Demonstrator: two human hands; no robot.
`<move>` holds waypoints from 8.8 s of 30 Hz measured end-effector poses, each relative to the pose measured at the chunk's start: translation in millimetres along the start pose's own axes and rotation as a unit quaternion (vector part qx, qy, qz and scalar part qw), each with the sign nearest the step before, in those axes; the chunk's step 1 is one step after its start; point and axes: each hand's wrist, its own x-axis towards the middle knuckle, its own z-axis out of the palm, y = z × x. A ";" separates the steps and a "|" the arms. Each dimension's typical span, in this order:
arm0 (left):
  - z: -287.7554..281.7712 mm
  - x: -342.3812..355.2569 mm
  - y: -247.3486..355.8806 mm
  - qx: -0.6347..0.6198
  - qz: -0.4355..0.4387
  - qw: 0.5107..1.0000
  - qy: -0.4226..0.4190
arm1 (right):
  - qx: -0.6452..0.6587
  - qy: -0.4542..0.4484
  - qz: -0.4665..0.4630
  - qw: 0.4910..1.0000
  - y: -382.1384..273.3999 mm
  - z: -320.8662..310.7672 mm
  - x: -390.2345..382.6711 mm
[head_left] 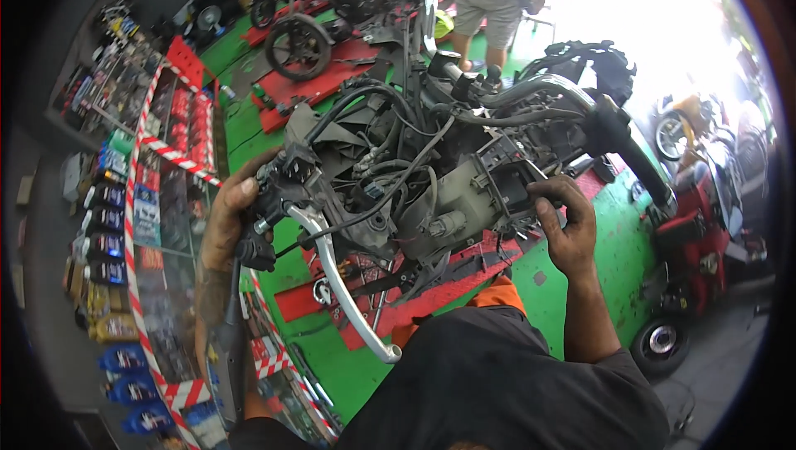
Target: Repairing or servicing a motorcycle's handlebar components and wiring.
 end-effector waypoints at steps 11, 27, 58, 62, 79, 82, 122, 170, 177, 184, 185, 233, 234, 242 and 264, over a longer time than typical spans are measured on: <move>-33.4 -2.1 -55.0 -0.056 0.038 0.998 -0.017 | -0.270 -0.031 -0.179 0.946 -77.0 28.6 57.5; -32.6 5.1 -89.3 -0.056 0.110 0.992 -0.010 | -0.259 -0.132 -0.128 0.948 -36.1 55.1 106.0; -91.6 -187.8 -356.8 -0.056 -0.060 0.902 0.423 | -0.177 -0.185 -0.353 0.900 -76.4 163.9 -9.3; -104.9 -187.5 -231.1 0.039 -0.013 0.826 0.562 | -0.132 -0.145 -0.344 0.918 -73.5 147.6 -3.1; 141.6 76.4 18.4 0.477 0.253 0.834 -0.116 | -0.296 -0.209 -0.199 0.911 -32.1 57.1 109.3; 139.8 94.6 14.2 0.393 0.179 0.891 -0.142 | -0.225 -0.179 -0.178 0.941 -30.9 57.5 105.7; 146.9 90.7 8.4 0.304 0.176 0.926 -0.141 | -0.008 -0.296 0.016 0.955 -27.2 42.8 132.2; 142.9 82.3 31.5 0.345 0.037 0.930 -0.117 | -0.029 -0.269 -0.048 0.962 -22.4 40.9 139.5; 117.7 90.3 23.5 0.309 0.081 0.944 -0.085 | -0.028 -0.300 -0.119 0.946 -24.6 35.0 138.3; 113.3 92.3 21.3 0.299 0.080 0.948 -0.082 | -0.051 -0.181 -0.140 0.972 -24.2 43.6 132.4; 112.1 92.1 20.9 0.295 0.081 0.948 -0.081 | -0.036 -0.201 -0.124 0.971 -27.3 43.1 132.2; -27.3 -28.2 -79.5 0.299 0.101 0.949 0.005 | 0.128 -0.324 -0.038 0.936 -112.1 179.3 -25.7; -30.2 -27.5 -85.8 0.270 0.096 0.958 0.008 | 0.128 -0.324 -0.036 0.937 -110.1 173.4 -28.9; -27.9 -39.6 -84.8 0.361 0.078 0.925 0.089 | 0.190 -0.443 0.080 0.872 -85.8 92.1 -69.9; 21.7 -601.1 -461.4 0.341 -0.477 0.805 0.092 | 0.126 -0.607 0.270 0.737 25.0 228.7 -244.5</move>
